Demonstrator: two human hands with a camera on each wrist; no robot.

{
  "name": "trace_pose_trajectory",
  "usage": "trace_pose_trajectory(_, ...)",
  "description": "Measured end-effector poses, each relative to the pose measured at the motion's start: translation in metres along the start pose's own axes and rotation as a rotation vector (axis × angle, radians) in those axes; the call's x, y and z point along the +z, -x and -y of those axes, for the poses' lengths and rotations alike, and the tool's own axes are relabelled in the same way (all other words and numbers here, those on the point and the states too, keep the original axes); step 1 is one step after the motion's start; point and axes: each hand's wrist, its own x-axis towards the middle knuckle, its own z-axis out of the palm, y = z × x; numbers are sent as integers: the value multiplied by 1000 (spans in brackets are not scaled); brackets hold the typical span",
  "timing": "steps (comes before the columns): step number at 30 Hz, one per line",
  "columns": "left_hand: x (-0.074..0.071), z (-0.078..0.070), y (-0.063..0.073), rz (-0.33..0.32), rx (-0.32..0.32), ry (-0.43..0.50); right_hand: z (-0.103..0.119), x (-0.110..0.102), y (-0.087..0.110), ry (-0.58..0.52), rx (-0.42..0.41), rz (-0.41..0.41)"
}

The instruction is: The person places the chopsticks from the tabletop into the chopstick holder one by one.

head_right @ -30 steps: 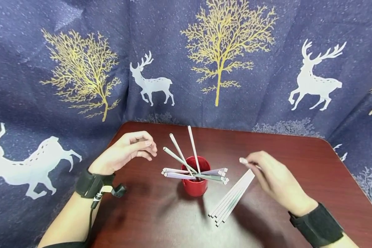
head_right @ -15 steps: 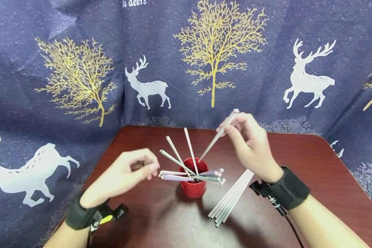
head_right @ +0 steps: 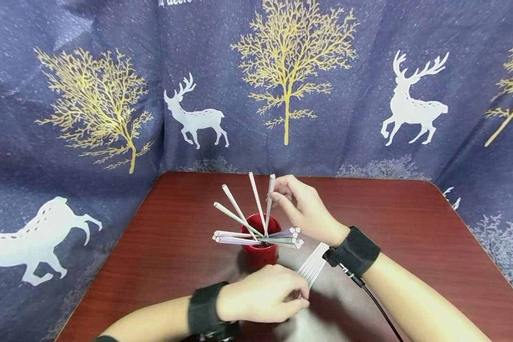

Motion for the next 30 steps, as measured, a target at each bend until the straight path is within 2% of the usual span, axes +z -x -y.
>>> trace_pose_trajectory(2,23,-1,-15,22,-42,-146,-1,4,1,37,-9,23)
trace_pose_trajectory(6,63,-1,-36,-8,-138,-426,0,8,4,76,23,62)
trace_pose_trajectory(10,84,1,-48,13,-243,-546,9,0,7,84,81,33)
trace_pose_trajectory(13,88,1,-53,42,-307,-577,25,-9,8,111,110,-14)
trace_pose_trajectory(16,88,0,-54,35,-313,-617,36,-17,10,144,136,-55)
trace_pose_trajectory(21,90,-2,-47,-35,-260,-692,14,-22,25,182,172,-114)
trace_pose_trajectory(26,89,-4,-36,-80,-259,-755,-9,-23,42,204,216,-128)
trace_pose_trajectory(30,88,-8,-25,-45,-288,-786,-16,-26,54,200,244,-119)
